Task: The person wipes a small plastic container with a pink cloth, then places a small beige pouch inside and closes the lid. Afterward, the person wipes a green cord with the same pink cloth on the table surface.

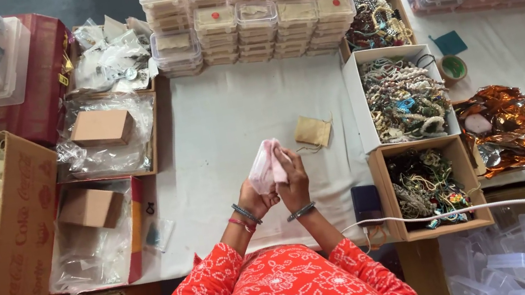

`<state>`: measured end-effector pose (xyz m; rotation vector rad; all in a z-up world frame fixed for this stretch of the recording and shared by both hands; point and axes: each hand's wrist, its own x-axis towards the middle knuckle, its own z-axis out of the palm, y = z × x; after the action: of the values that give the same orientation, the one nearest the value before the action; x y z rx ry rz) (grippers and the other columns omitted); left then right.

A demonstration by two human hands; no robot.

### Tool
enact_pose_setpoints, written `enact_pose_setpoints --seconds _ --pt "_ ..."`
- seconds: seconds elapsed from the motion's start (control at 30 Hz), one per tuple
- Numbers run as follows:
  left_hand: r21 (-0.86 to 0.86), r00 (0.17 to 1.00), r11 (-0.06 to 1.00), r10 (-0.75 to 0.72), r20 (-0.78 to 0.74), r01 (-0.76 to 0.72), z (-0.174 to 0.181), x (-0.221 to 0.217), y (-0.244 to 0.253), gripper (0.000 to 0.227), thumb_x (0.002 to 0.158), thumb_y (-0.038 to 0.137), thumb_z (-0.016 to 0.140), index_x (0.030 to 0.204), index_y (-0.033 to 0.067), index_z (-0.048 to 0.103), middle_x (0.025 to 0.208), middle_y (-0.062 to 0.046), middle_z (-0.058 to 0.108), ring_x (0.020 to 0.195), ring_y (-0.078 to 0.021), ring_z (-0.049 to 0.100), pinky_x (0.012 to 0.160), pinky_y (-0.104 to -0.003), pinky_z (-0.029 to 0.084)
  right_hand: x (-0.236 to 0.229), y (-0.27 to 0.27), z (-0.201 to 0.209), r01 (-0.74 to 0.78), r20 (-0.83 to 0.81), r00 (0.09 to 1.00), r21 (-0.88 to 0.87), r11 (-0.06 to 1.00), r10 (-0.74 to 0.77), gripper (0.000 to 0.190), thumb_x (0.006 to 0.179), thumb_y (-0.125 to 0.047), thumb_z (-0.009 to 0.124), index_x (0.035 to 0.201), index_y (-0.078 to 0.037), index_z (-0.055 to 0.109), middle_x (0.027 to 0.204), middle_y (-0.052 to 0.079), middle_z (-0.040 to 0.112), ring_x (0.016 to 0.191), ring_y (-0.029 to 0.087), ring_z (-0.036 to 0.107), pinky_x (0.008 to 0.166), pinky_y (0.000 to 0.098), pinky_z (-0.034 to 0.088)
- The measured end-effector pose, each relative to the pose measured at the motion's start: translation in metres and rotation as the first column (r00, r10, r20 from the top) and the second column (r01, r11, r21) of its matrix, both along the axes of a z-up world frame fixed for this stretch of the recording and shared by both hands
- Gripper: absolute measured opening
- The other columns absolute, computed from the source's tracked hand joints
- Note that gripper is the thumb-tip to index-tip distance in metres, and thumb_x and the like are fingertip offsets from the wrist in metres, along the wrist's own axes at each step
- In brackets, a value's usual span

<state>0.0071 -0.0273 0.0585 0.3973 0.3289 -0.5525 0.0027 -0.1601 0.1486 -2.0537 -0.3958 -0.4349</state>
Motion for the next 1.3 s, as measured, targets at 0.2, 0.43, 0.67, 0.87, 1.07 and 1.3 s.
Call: enact_pose_setpoints --seconds 0.2,0.43,0.67,0.87,1.07,1.3 --pt "0.037 0.991 0.991 0.124 0.047 -0.126 -0.013 0.001 0.006 0.044 0.104 0.038 0.038 0.123 0.0107 0.067 0.082 -0.001 0.071 0.057 -0.0118 0.059 0.044 -0.027 0.042 -0.021 0.004 -0.011 0.014 -0.025 1.000 -0.138 0.990 -0.018 0.066 0.076 0.000 0.067 0.141 -0.012 0.062 0.131 0.016 0.060 0.116 0.036 0.063 0.096 0.0420 0.055" --pt "0.349 0.980 0.937 0.074 -0.183 -0.005 -0.030 0.002 0.019 0.041 0.100 0.041 0.037 0.101 0.0101 0.064 0.065 -0.002 0.061 0.045 -0.0137 0.047 0.043 -0.031 0.040 -0.019 -0.044 -0.068 -0.157 -0.127 0.984 -0.295 0.942 0.124 0.049 0.078 -0.010 0.074 0.126 -0.017 0.073 0.130 0.010 0.064 0.118 0.032 0.064 0.100 0.0418 0.053" --pt "0.568 0.987 0.815 -0.031 -0.157 0.116 -0.034 0.016 0.031 0.037 0.097 0.046 0.054 0.095 0.0105 0.060 0.063 -0.005 0.058 0.048 -0.0153 0.048 0.046 -0.032 0.041 0.016 -0.095 -0.031 -0.005 -0.311 0.899 -0.711 0.703 -0.308 0.071 0.074 -0.030 0.088 0.139 -0.020 0.061 0.154 0.011 0.046 0.142 0.046 0.038 0.105 0.0550 0.035" --pt "0.610 0.922 0.703 -0.364 -0.134 0.366 -0.027 0.012 0.034 0.051 0.097 0.057 0.060 0.105 0.0066 0.063 0.065 -0.003 0.059 0.052 -0.0124 0.054 0.045 -0.029 0.038 0.023 -0.068 -0.010 -0.134 -0.687 0.707 0.103 0.986 0.168 0.074 0.082 -0.037 0.077 0.147 -0.017 0.047 0.142 0.003 0.054 0.105 0.022 0.067 0.088 0.0339 0.059" --pt "0.511 0.970 0.835 -0.104 -0.219 0.205 0.049 -0.007 0.046 0.091 0.081 0.079 0.041 0.144 0.0131 0.044 0.105 -0.015 0.071 0.072 -0.0255 0.076 0.065 -0.037 0.060 0.016 -0.065 -0.106 -0.055 -0.645 0.669 0.452 0.890 0.369 0.045 0.091 -0.024 0.078 0.130 -0.005 0.068 0.113 0.011 0.069 0.097 0.014 0.066 0.075 0.0266 0.062" --pt "0.709 0.987 0.705 -0.088 0.137 -0.036 -0.005 -0.019 0.037 0.102 0.080 0.023 0.084 0.161 0.0091 0.023 0.137 -0.013 0.053 0.115 -0.0221 0.066 0.093 -0.038 0.062 0.001 -0.056 -0.089 -0.064 -0.491 0.837 0.348 0.935 0.240 0.038 0.091 -0.024 0.077 0.123 -0.004 0.070 0.115 0.000 0.067 0.105 0.009 0.064 0.080 0.0245 0.056"
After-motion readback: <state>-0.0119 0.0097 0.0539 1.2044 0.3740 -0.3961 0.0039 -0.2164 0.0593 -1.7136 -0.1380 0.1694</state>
